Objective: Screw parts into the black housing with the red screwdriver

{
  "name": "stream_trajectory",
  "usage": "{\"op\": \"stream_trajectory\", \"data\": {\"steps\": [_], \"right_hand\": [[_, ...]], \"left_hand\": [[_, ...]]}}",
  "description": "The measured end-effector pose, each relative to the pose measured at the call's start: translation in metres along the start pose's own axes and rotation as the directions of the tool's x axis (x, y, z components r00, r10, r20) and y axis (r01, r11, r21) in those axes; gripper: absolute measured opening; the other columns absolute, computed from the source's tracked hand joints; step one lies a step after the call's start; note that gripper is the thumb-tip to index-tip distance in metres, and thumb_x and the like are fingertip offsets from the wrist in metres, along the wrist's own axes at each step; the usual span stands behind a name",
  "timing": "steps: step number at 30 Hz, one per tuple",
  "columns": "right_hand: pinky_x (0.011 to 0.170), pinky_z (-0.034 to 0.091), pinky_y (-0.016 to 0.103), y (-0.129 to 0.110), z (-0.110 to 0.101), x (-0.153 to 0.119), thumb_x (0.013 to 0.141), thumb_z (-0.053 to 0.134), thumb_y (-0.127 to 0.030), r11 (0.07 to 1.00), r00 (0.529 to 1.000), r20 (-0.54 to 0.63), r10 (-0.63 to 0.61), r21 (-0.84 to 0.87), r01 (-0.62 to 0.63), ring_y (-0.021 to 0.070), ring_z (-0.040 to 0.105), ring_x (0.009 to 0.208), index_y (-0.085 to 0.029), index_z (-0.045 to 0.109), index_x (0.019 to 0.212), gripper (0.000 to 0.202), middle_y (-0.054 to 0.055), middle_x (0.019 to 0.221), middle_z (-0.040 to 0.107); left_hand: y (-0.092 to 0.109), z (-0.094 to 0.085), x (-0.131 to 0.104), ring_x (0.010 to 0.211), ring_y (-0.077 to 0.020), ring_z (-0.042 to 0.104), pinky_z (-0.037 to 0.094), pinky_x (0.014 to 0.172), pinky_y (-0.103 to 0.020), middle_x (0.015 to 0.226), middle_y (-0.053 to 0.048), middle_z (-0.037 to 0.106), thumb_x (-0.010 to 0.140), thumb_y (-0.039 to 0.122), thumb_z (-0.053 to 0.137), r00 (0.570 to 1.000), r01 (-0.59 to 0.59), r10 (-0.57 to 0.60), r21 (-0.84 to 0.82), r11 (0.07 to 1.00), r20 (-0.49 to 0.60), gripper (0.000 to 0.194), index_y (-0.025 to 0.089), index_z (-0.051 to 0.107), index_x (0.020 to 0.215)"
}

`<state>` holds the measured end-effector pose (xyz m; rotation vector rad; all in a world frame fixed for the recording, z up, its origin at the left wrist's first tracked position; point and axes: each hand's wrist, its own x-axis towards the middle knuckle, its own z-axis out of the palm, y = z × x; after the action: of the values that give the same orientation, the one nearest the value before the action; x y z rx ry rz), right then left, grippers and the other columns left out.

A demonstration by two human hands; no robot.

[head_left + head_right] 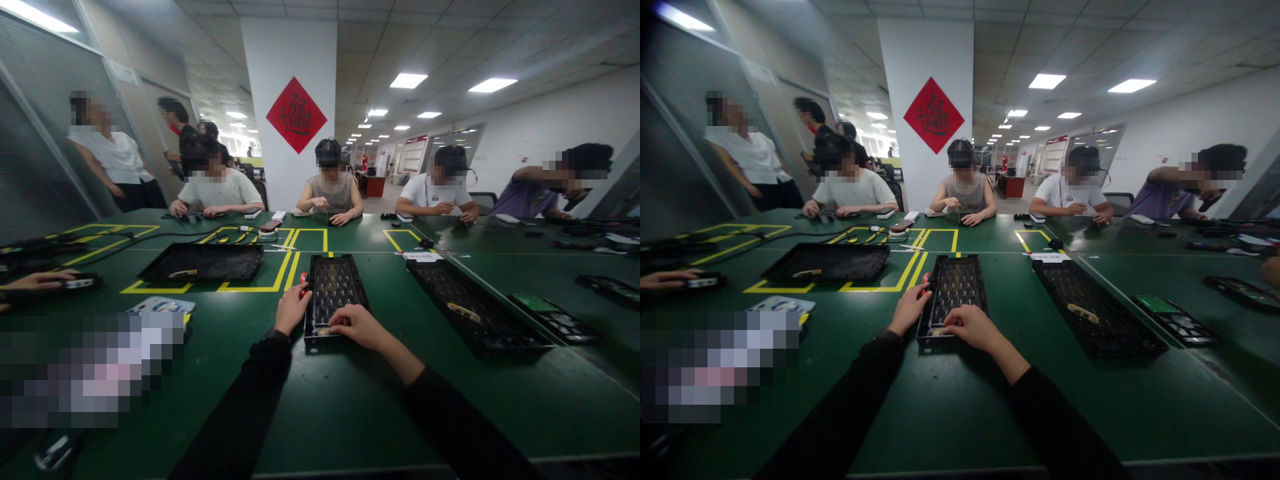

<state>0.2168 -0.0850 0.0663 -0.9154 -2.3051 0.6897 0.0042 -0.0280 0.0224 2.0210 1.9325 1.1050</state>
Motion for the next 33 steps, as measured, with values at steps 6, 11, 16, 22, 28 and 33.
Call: {"op": "stream_trajectory", "data": {"steps": [6, 11, 16, 22, 28, 33], "right_hand": [[0.064, 0.042, 0.023, -0.0002, 0.0008, 0.0000, 0.074, 0.064, -0.028, 0.999, 1.000, -0.005, 0.029, 0.018, -0.029, 0.0124, 0.058, 0.067, -0.017, 0.067, 0.086, 0.016, 0.002, 0.075, 0.067], [0.063, 0.042, 0.023, 0.0026, 0.0016, 0.0002, 0.073, 0.066, -0.029, 1.000, 0.999, -0.031, 0.010, 0.003, -0.010, 0.0122, 0.057, 0.067, -0.017, 0.067, 0.085, 0.017, 0.002, 0.076, 0.067], [0.064, 0.042, 0.023, 0.0026, 0.0015, -0.0002, 0.073, 0.065, -0.028, 0.999, 1.000, -0.009, 0.024, 0.022, -0.024, 0.0121, 0.058, 0.067, -0.017, 0.067, 0.086, 0.017, 0.002, 0.076, 0.067], [0.065, 0.042, 0.023, -0.0005, 0.0005, -0.0006, 0.075, 0.063, -0.026, 0.999, 0.999, 0.000, 0.036, 0.019, -0.036, 0.0122, 0.059, 0.068, -0.017, 0.067, 0.085, 0.015, 0.003, 0.077, 0.067], [0.064, 0.042, 0.022, 0.0003, 0.0014, -0.0002, 0.074, 0.064, -0.027, 0.999, 1.000, -0.004, 0.031, 0.034, -0.030, 0.0117, 0.058, 0.067, -0.017, 0.066, 0.086, 0.015, 0.002, 0.076, 0.066], [0.062, 0.042, 0.023, 0.0020, 0.0023, 0.0005, 0.072, 0.065, -0.029, 0.999, 0.999, -0.017, 0.047, 0.016, -0.046, 0.0117, 0.057, 0.066, -0.017, 0.066, 0.087, 0.019, 0.002, 0.075, 0.066]], "left_hand": [[0.0017, -0.0015, -0.0008, 0.107, -0.0213, 0.052, 0.039, 0.092, -0.035, 0.115, -0.007, 0.057, 0.083, 0.040, 0.043, 1.000, 0.009, -0.009, -0.012, 1.000, 0.003, 0.038, 0.022, 0.056, 0.114], [0.0021, -0.0018, -0.0009, 0.107, -0.0204, 0.052, 0.039, 0.092, -0.034, 0.115, -0.007, 0.058, 0.084, 0.040, 0.043, 1.000, -0.005, 0.006, -0.006, 1.000, 0.003, 0.037, 0.021, 0.056, 0.113], [0.0001, 0.0003, -0.0002, 0.106, -0.0201, 0.052, 0.039, 0.092, -0.034, 0.116, -0.007, 0.057, 0.083, 0.040, 0.044, 1.000, -0.005, 0.005, -0.002, 1.000, -0.005, 0.036, 0.021, 0.056, 0.112], [-0.0017, 0.0010, -0.0007, 0.106, -0.0201, 0.052, 0.039, 0.092, -0.034, 0.115, -0.007, 0.057, 0.084, 0.041, 0.042, 0.999, -0.031, 0.031, -0.011, 0.999, -0.008, 0.037, 0.021, 0.055, 0.113], [-0.0007, 0.0003, -0.0010, 0.107, -0.0206, 0.052, 0.039, 0.092, -0.035, 0.116, -0.007, 0.057, 0.084, 0.041, 0.042, 1.000, -0.017, 0.017, -0.001, 1.000, -0.005, 0.038, 0.022, 0.055, 0.113], [0.0018, -0.0019, -0.0012, 0.106, -0.0207, 0.052, 0.040, 0.091, -0.034, 0.116, -0.007, 0.057, 0.084, 0.040, 0.042, 1.000, 0.000, 0.000, 0.007, 1.000, 0.002, 0.037, 0.022, 0.055, 0.113]]}}
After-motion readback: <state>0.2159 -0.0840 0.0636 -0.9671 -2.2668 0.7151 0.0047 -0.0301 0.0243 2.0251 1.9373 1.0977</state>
